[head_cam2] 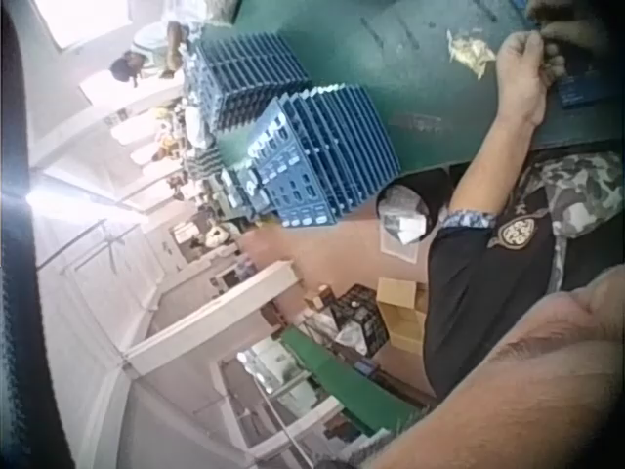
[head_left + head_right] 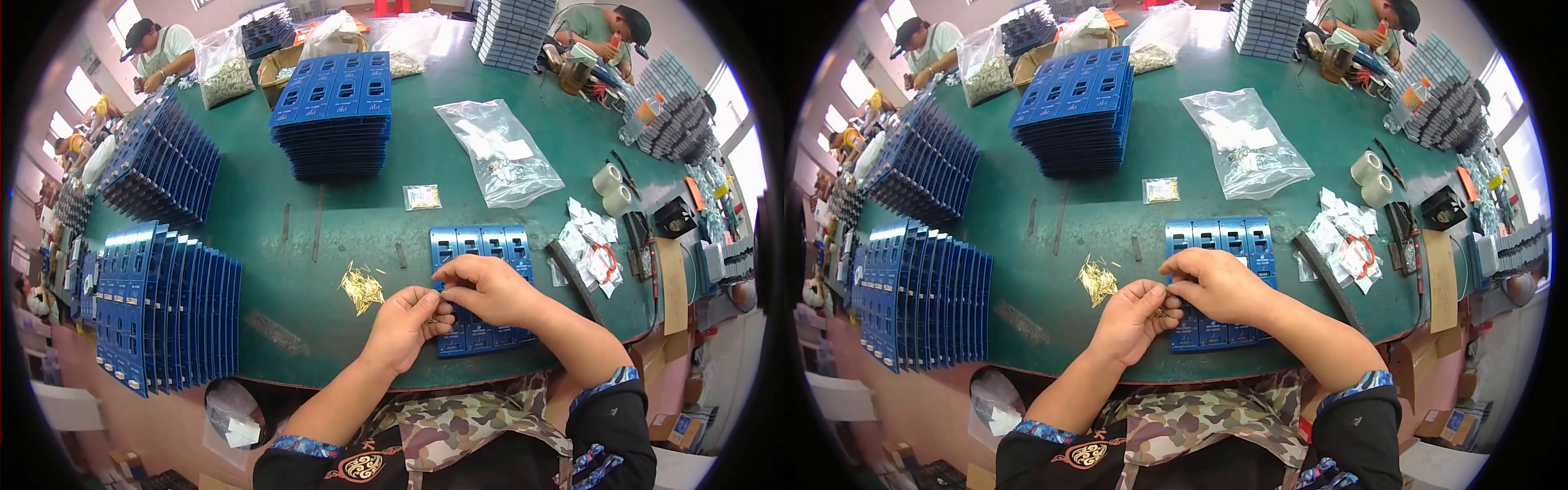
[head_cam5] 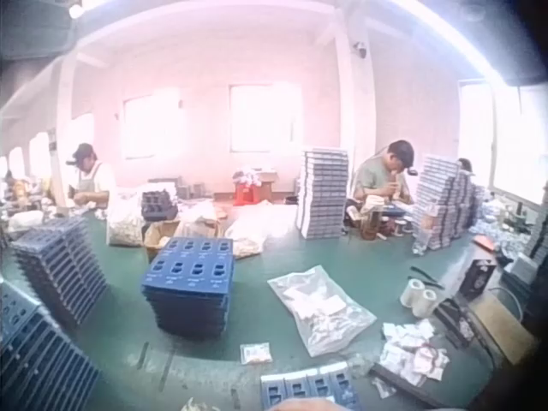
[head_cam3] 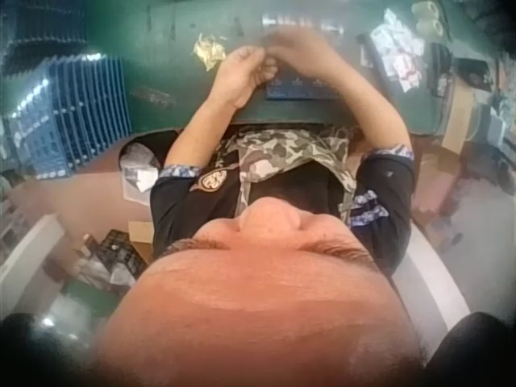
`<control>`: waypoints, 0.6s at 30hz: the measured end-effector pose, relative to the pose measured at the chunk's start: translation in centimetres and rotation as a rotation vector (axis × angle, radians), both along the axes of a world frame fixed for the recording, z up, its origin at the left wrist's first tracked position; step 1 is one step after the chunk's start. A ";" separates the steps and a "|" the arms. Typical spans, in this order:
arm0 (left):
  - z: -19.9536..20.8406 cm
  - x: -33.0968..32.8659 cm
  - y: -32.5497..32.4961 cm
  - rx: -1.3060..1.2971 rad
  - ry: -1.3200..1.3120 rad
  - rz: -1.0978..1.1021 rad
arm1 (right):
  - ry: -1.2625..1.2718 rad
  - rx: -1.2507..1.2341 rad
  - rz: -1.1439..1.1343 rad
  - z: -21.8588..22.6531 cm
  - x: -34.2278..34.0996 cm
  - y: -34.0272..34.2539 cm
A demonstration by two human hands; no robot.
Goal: Manually inserting gold-colored pins or components into a blue plastic tray.
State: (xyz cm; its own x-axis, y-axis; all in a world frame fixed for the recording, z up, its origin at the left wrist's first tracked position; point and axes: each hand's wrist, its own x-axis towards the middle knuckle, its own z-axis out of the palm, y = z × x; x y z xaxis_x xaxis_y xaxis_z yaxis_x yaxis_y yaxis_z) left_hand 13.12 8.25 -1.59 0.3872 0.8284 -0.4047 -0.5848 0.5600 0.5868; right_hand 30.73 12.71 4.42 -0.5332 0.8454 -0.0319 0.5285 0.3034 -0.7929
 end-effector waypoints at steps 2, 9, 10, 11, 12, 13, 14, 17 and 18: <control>-0.1 0.0 0.0 0.006 -0.009 0.006 | -0.033 -0.002 0.005 0.1 0.0 -0.1; -0.3 -0.1 0.0 0.005 -0.073 0.016 | -0.073 0.053 0.052 -0.1 0.4 -0.3; -0.3 -0.2 0.0 0.004 -0.076 0.015 | -0.085 0.092 0.075 -0.2 0.5 -0.4; -0.3 -0.4 0.0 -0.005 -0.097 0.033 | -0.088 0.091 0.075 -0.1 0.6 -0.4; -0.2 -0.5 0.0 -0.014 -0.118 0.052 | -0.108 0.060 0.114 0.1 0.7 -0.4; -0.1 -0.5 0.1 -0.014 -0.121 0.054 | -0.129 0.029 0.154 0.2 0.9 -0.3; 0.0 -0.5 0.1 -0.033 -0.116 0.064 | -0.132 0.028 0.157 0.1 1.2 -0.3; 0.2 -0.6 0.0 -0.058 -0.111 0.076 | -0.045 -0.067 0.023 -0.4 1.9 0.1; 0.1 -0.6 0.0 -0.067 -0.103 0.075 | -0.002 -0.150 -0.083 -0.5 2.0 0.4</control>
